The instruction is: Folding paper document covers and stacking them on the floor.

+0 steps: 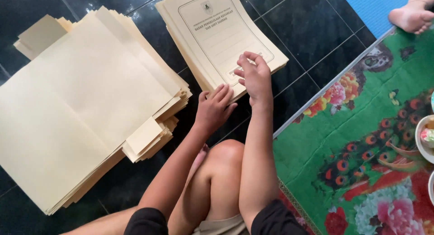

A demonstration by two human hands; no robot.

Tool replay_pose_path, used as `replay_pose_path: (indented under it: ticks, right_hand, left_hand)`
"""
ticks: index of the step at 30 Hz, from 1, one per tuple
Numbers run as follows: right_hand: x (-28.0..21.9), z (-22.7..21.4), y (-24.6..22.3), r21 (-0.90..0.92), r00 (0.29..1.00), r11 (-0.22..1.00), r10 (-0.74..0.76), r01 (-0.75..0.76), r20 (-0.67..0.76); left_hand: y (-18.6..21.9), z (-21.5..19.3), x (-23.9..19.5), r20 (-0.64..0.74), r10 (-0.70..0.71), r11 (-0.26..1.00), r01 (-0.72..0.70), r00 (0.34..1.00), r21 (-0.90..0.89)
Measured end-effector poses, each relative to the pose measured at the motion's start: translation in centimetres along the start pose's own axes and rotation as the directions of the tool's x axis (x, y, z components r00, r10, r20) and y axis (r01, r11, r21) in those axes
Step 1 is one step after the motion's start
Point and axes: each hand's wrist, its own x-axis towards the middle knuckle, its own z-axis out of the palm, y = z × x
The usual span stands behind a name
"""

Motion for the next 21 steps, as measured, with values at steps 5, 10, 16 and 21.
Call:
replay_pose_path:
  ticks: [5,10,16,21]
  right_hand:
    - [0.2,0.6,0.2,-0.081,0.998,0.996,0.028,-0.023,0.058]
    - [-0.8,1.0,-1.0,-0.125,0.995,0.992,0.032,-0.02,0.093]
    - [0.3,1.2,1.1,-0.19,0.997,0.981,0.034,-0.021,0.063]
    - [1.4,3.0,2.8,-0.705,0.987,0.703,0.159,-0.094,0.026]
  left_hand:
    - [-0.8,0.2,-0.7,-0.146,0.029,1.0,-0.029,0.989,-0.001]
    - [-2.2,-0.8,-0.8,-0.255,0.094,0.995,-0.08,0.962,0.063]
    - [-4.3,-7.0,-2.4,-0.308,-0.067,0.997,0.053,0.949,-0.053]
    - [-4.0,-13.6,-5.6,-0.236,-0.432,0.796,0.245,0.87,-0.554]
